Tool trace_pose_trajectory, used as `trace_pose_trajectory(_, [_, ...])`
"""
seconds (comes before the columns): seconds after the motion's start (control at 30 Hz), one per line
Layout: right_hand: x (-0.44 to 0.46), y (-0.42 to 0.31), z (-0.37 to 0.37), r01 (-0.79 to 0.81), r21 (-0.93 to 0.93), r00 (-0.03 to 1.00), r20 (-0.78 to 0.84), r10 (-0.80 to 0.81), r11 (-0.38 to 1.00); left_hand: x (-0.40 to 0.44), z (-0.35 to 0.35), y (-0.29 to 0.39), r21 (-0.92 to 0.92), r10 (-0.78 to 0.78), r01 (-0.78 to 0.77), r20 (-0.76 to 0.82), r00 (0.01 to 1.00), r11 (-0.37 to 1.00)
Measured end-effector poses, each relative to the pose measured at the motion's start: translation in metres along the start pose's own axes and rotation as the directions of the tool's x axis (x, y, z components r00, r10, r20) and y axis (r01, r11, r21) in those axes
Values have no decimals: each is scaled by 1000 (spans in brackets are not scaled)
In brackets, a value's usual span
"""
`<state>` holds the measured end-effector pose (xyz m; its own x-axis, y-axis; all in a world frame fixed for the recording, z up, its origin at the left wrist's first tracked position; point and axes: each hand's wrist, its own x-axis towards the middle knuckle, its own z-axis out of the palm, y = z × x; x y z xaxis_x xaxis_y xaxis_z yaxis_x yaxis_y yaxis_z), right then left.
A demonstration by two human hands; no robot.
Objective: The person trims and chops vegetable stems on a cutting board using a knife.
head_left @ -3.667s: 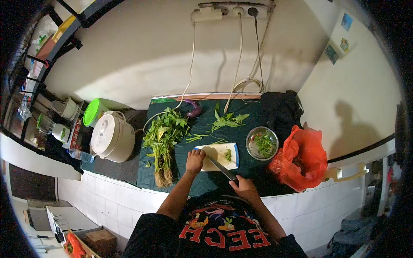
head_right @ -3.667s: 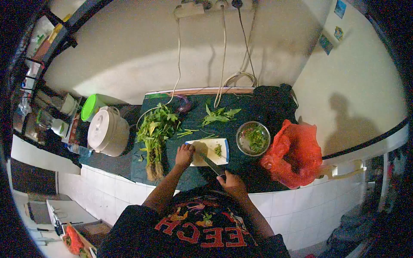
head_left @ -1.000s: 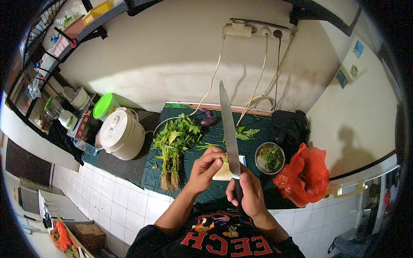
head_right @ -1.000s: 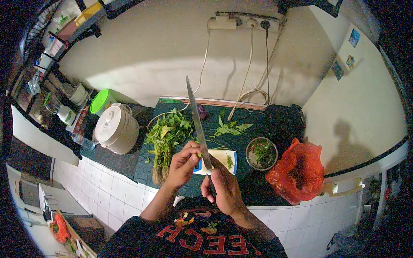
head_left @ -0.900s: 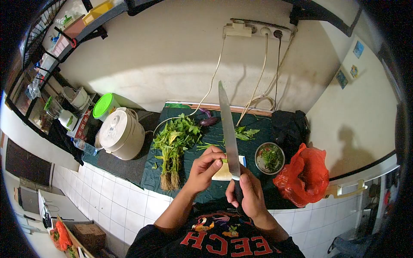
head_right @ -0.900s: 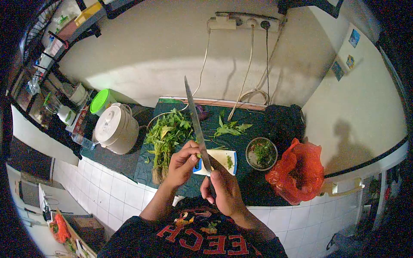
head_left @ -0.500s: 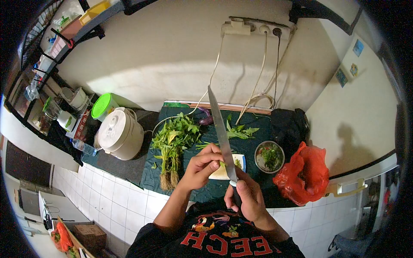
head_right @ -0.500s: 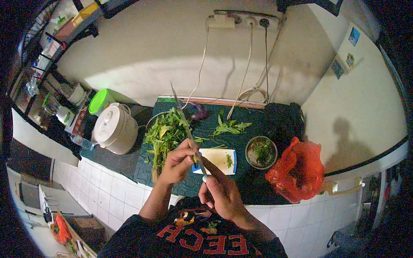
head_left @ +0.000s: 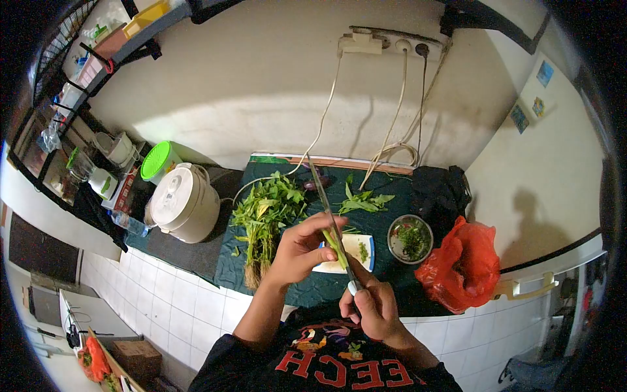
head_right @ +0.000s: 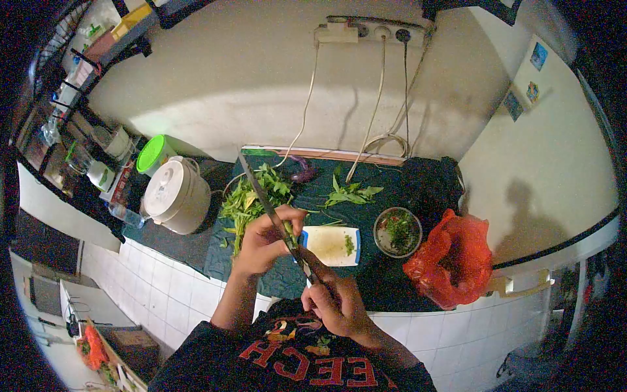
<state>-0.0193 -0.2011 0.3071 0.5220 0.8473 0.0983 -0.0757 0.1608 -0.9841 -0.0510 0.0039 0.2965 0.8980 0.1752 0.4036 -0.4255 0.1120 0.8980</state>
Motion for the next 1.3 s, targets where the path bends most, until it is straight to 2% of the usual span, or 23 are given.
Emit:
trace_pose_trajectory(0.03, [0,1,-1,2,0,1000,1,-2,1000,0,4,-2,-132,-53,46,-49,997,990])
trace_pose_trajectory(0.1, [0,3,-2,39,-92,999,-26,-42,995,-3,8,-9,-186,-61,53,-38,997,981])
trace_pose_trajectory(0.17, [1,5,-2,75,-155,995,-56,-84,985,-13,16,-13,-522,-402,258,-182,898,813])
trace_pose_trajectory(0.2, [1,5,-2,104,-217,989,-84,-125,970,-16,18,-14,-585,-456,294,-149,877,756])
trace_pose_trajectory(0.23, [1,6,-3,103,-217,989,-84,-124,971,-15,20,-14,-586,-457,294,-150,877,755])
trace_pose_trajectory(0.33, [1,8,-3,69,-206,991,-100,-92,976,-17,27,-16,-663,-522,265,-222,824,700])
trace_pose_trajectory(0.47, [4,10,-4,110,-286,986,-85,-140,952,-22,26,-18,-662,-496,226,-251,832,715])
trace_pose_trajectory(0.57, [4,14,-5,132,-340,984,-65,-163,931,-23,26,-15,-590,-454,238,-247,856,771])
trace_pose_trajectory(0.67, [6,8,-3,134,-359,985,-52,-163,924,-19,24,-7,-684,-469,221,-198,861,695])
trace_pose_trajectory(0.73, [6,7,-4,127,-362,987,-47,-154,924,-13,23,-2,-583,-503,298,-227,834,756])
trace_pose_trajectory(0.77, [6,12,-6,152,-371,985,-25,-173,916,-12,23,-2,-583,-503,297,-228,834,756])
trace_pose_trajectory(0.83, [5,13,-7,177,-380,981,-1,-192,908,-10,22,-3,-456,-460,314,-254,851,833])
trace_pose_trajectory(0.9, [4,9,-7,128,-371,990,-8,-141,920,-8,22,0,-472,-460,304,-258,850,827])
trace_pose_trajectory(1.13, [1,6,-9,99,-319,991,-56,-124,942,-5,27,3,-507,-449,266,-283,847,820])
trace_pose_trajectory(1.2, [2,3,-9,56,-229,997,-39,-67,972,-3,31,7,-515,-455,260,-299,839,817])
trace_pose_trajectory(1.3, [2,2,-11,60,-222,998,0,-61,973,-4,34,7,-539,-473,258,-308,826,802])
